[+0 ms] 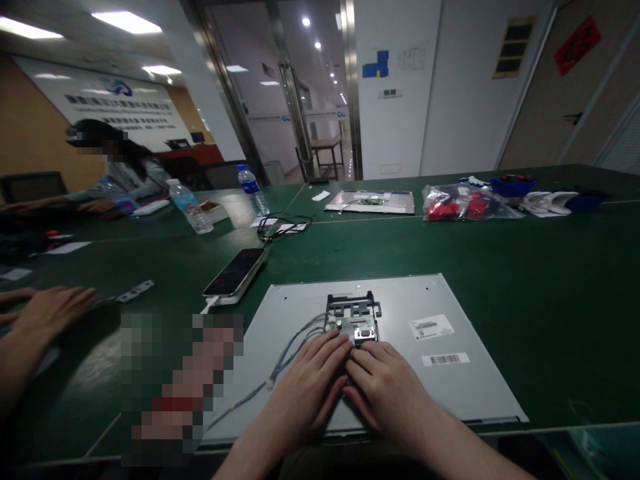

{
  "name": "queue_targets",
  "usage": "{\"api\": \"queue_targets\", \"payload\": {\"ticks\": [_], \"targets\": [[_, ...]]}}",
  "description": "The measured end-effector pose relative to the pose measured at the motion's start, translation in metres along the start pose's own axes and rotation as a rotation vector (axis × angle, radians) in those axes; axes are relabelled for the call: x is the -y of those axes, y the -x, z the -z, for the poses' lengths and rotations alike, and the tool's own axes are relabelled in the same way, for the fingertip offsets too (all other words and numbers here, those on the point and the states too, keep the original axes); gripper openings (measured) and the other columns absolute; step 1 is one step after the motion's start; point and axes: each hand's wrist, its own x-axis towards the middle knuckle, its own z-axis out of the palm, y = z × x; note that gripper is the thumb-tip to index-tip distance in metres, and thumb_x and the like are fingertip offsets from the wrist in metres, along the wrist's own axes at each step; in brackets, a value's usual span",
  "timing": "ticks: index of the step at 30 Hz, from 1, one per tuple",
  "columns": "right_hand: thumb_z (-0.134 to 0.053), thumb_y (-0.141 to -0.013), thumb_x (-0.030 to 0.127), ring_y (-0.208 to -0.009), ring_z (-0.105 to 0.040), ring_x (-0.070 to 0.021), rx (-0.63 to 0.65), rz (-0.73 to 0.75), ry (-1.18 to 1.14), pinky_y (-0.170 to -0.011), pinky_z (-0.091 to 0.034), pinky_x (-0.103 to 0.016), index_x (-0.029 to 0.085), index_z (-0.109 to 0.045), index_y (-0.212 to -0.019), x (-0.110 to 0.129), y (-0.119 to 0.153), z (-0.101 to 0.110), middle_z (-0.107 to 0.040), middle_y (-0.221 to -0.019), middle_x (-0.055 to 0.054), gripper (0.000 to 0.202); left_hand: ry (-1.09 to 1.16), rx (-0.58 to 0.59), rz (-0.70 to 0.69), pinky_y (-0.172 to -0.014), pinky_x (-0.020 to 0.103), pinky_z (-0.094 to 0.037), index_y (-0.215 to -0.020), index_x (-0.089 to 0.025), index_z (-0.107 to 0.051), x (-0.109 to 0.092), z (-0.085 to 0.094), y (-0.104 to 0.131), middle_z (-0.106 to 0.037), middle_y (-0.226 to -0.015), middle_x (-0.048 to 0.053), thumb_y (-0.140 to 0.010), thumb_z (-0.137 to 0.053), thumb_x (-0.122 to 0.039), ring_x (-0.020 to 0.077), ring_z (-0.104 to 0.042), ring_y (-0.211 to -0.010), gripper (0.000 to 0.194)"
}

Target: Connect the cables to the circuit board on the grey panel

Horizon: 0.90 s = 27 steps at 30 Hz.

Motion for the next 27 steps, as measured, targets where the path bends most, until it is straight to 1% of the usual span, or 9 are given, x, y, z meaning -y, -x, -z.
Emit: {"api": "queue_targets", "payload": {"ticks": [7, 13, 20, 27], "targets": [[-0.055, -0.094, 0.025, -0.109, -0.055, -0.026, 0.003, -0.011, -0.01, -0.095, -0.046, -0.044, 0.017, -0.061, -0.118, 0.0011, -0.0002, 0.0005, -0.066, -0.116, -0.008, 0.025, -0.015, 0.021, 0.004, -0.114, 0.051, -0.036, -0.139, -0.014, -0.044, 0.0011, -0.0004, -0.0011, -0.051, -0.143, 0.01, -0.095, -0.05, -0.023, 0.0288, -0.042, -0.136, 0.046], [-0.054, -0.094, 0.023, -0.109, -0.055, -0.0264, -0.006, -0.001, -0.011, -0.095, -0.046, -0.043, 0.016, -0.061, -0.118, 0.0008, -0.0002, 0.001, -0.066, -0.116, -0.009, 0.026, -0.034, 0.022, -0.004, -0.115, 0.051, -0.036, -0.141, -0.015, -0.042, 0.0012, -0.001, -0.0005, -0.049, -0.146, 0.009, -0.095, -0.049, -0.023, 0.0279, -0.039, -0.138, 0.048], [-0.058, -0.092, 0.022, -0.108, -0.057, -0.0248, -0.019, 0.009, 0.012, -0.094, -0.047, -0.042, 0.017, -0.062, -0.117, 0.0009, -0.0006, 0.0012, -0.067, -0.114, -0.009, 0.026, -0.034, 0.003, 0.0, -0.115, 0.049, -0.036, -0.141, -0.017, -0.044, -0.0009, 0.0015, 0.0001, -0.05, -0.146, 0.009, -0.095, -0.051, -0.023, 0.0272, -0.04, -0.139, 0.047], [-0.058, -0.092, 0.021, -0.106, -0.058, -0.0253, -0.01, 0.012, 0.025, -0.092, -0.048, -0.042, 0.016, -0.062, -0.116, 0.0021, -0.0012, 0.002, -0.068, -0.112, -0.009, 0.025, -0.04, -0.005, -0.005, -0.115, 0.05, -0.036, -0.142, -0.017, -0.043, -0.0005, 0.0017, 0.0004, -0.047, -0.148, 0.009, -0.096, -0.05, -0.024, 0.0275, -0.04, -0.139, 0.047]]}}
